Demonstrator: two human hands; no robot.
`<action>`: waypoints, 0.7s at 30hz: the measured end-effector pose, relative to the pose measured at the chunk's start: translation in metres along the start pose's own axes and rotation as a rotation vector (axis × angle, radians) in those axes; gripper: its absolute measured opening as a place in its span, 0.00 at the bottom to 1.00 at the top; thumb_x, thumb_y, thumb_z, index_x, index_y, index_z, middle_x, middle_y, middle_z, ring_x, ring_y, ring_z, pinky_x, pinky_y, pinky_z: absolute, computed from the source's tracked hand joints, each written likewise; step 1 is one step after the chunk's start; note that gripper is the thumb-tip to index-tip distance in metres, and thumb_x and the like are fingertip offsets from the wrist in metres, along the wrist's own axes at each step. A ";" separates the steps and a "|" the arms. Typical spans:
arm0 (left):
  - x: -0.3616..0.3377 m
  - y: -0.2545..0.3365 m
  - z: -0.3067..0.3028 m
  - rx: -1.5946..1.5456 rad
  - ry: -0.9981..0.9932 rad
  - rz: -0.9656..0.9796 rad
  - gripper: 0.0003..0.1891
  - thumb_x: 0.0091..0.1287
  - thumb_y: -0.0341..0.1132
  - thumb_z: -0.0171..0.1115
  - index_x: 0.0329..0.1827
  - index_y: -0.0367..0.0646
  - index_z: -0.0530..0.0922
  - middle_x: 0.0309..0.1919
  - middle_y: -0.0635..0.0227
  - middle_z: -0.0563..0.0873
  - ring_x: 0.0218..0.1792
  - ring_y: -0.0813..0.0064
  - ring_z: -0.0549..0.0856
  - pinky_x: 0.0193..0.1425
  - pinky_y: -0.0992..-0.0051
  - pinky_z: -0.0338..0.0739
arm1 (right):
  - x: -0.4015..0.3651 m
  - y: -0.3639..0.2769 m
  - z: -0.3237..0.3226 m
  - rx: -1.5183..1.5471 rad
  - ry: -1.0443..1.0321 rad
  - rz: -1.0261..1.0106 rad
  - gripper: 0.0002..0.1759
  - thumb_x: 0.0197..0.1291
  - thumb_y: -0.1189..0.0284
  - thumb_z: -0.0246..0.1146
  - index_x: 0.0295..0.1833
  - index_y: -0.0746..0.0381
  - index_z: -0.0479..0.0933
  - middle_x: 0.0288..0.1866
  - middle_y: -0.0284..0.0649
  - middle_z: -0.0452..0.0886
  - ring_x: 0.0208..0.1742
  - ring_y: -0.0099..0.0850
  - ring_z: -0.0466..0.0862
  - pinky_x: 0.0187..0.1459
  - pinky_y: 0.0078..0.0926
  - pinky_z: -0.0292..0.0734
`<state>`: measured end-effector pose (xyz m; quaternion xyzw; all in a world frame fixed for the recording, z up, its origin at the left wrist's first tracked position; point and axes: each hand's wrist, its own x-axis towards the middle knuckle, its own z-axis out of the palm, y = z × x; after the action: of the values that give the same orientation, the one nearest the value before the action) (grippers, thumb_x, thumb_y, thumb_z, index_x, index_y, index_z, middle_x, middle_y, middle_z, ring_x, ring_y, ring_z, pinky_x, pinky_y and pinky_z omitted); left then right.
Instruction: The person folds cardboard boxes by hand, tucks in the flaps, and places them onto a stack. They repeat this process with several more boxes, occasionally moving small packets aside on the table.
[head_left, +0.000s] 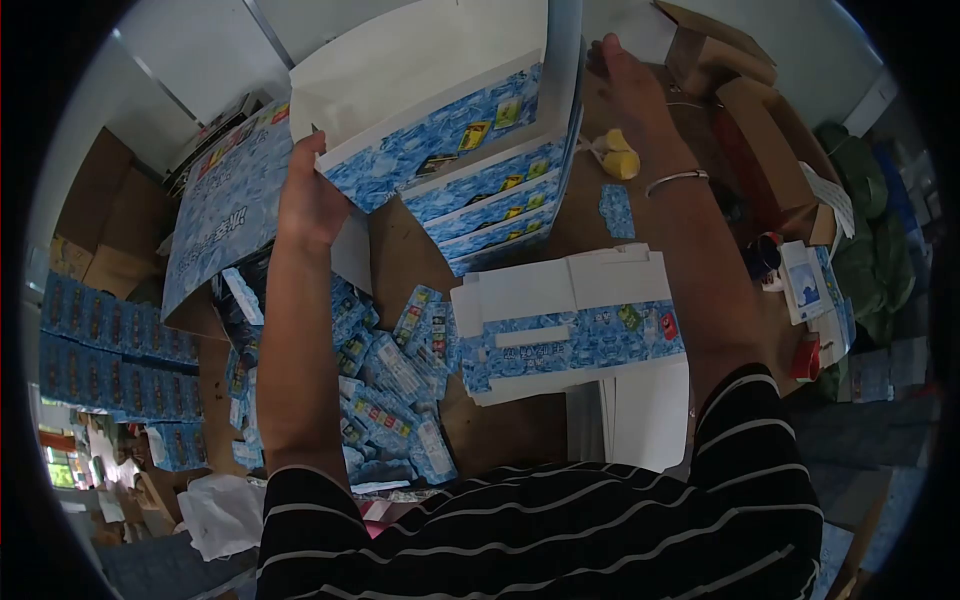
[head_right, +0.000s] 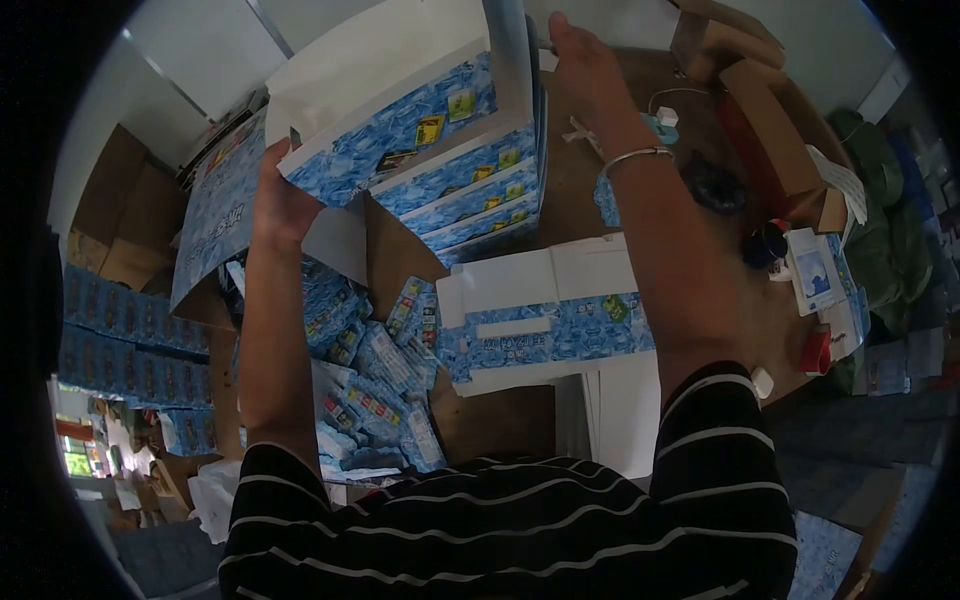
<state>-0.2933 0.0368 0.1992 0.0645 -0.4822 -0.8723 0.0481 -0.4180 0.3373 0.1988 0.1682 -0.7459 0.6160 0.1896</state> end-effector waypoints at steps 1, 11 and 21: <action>0.006 -0.005 0.003 0.007 0.043 -0.003 0.26 0.54 0.44 0.53 0.55 0.43 0.65 0.51 0.63 0.72 0.52 0.65 0.71 0.55 0.63 0.62 | 0.001 0.013 0.002 0.149 -0.072 0.107 0.36 0.54 0.44 0.48 0.54 0.65 0.67 0.50 0.40 0.72 0.54 0.28 0.69 0.49 0.23 0.64; 0.032 -0.020 0.020 0.023 0.007 0.022 0.24 0.54 0.43 0.55 0.52 0.43 0.66 0.48 0.64 0.73 0.51 0.65 0.71 0.57 0.63 0.61 | -0.004 0.045 0.018 0.467 -0.451 0.314 0.47 0.51 0.35 0.32 0.62 0.66 0.55 0.61 0.42 0.61 0.59 0.32 0.63 0.59 0.30 0.54; 0.031 -0.025 0.024 0.085 0.028 -0.006 0.15 0.51 0.44 0.57 0.37 0.45 0.72 0.41 0.66 0.76 0.46 0.69 0.73 0.52 0.66 0.64 | -0.015 0.031 0.022 0.539 -0.456 0.225 0.43 0.54 0.40 0.39 0.64 0.62 0.48 0.64 0.40 0.55 0.64 0.33 0.57 0.62 0.32 0.50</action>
<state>-0.3282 0.0654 0.1881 0.0800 -0.5179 -0.8503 0.0493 -0.4213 0.3216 0.1610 0.2622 -0.5937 0.7539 -0.1014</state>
